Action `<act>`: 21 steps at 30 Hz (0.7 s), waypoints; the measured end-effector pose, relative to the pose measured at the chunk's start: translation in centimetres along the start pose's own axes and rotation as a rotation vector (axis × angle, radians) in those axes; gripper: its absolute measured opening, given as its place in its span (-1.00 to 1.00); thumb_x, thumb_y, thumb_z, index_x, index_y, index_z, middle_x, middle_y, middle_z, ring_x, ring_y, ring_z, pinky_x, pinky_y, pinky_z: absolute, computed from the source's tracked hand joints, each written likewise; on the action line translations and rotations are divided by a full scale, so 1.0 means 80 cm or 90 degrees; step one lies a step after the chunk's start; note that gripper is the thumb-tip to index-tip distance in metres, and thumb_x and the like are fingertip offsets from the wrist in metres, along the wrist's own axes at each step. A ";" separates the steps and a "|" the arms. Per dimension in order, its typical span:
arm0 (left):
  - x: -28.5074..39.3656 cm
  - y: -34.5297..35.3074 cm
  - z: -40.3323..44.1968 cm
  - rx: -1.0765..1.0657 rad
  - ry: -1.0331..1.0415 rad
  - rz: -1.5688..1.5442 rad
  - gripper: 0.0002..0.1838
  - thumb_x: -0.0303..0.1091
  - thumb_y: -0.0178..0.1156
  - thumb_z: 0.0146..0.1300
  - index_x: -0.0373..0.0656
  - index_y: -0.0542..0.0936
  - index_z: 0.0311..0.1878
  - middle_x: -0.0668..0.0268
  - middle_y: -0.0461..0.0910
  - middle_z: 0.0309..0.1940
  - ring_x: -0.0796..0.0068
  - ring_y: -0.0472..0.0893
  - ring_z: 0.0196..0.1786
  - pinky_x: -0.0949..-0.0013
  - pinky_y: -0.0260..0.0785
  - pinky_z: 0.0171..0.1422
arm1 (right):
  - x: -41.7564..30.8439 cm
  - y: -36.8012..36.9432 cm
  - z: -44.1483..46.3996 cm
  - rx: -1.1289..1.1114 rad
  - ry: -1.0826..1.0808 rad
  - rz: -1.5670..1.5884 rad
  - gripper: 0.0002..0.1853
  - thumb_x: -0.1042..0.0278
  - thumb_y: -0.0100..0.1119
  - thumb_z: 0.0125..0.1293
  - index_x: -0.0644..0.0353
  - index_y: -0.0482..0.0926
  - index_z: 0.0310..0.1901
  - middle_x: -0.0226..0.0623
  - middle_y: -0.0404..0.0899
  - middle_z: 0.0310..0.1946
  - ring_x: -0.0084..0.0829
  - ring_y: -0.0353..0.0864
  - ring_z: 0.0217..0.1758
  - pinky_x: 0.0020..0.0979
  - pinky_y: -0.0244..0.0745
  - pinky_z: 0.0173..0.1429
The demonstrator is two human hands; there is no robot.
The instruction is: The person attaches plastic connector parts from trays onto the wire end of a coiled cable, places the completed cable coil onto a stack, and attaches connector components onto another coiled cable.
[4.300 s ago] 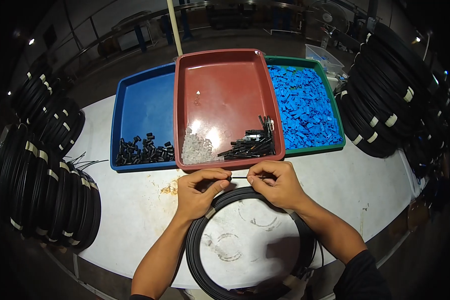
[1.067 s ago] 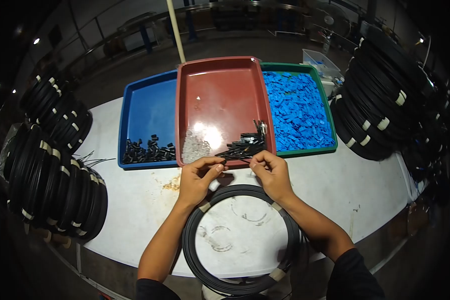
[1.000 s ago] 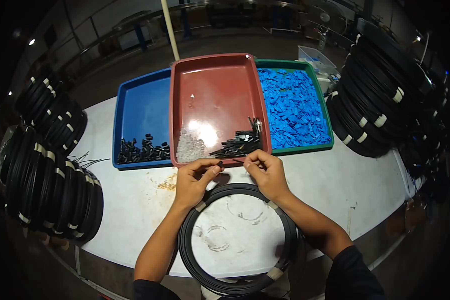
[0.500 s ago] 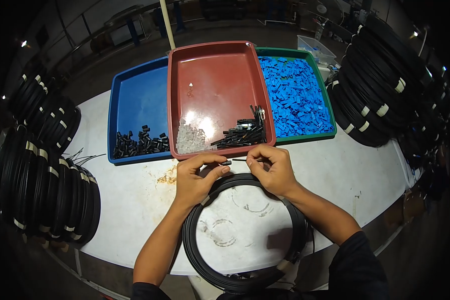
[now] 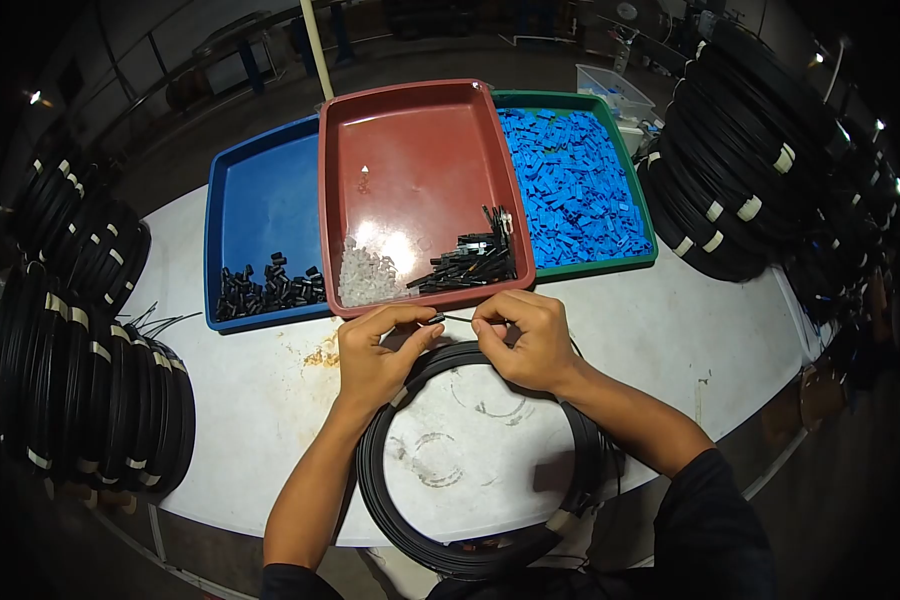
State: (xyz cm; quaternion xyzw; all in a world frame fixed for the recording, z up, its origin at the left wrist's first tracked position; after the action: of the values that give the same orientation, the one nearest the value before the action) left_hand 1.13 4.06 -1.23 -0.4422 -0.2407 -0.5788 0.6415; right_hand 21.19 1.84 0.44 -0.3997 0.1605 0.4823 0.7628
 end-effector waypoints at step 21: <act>0.005 0.006 0.000 -0.115 0.018 -0.023 -0.79 -0.51 0.51 0.15 -0.29 0.78 -0.13 0.18 0.79 -0.21 0.45 0.75 -0.16 0.40 0.58 0.00 | 0.004 0.008 -0.001 -0.085 -0.012 0.041 -0.94 0.48 0.34 0.26 0.23 0.69 -0.25 -0.14 0.70 -0.40 -0.09 0.71 -0.34 -0.25 0.57 -0.23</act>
State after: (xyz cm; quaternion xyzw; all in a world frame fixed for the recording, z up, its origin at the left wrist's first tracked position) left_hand 1.67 3.84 -1.03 -0.4856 -0.1865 -0.6160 0.5916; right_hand 20.81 2.08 -0.12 -0.4398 0.1332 0.5198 0.7202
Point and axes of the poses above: each hand's wrist, its own z-axis towards the middle knuckle, its own y-axis out of the palm, x = y × z, the point moved 4 cm from there along z, towards the middle knuckle
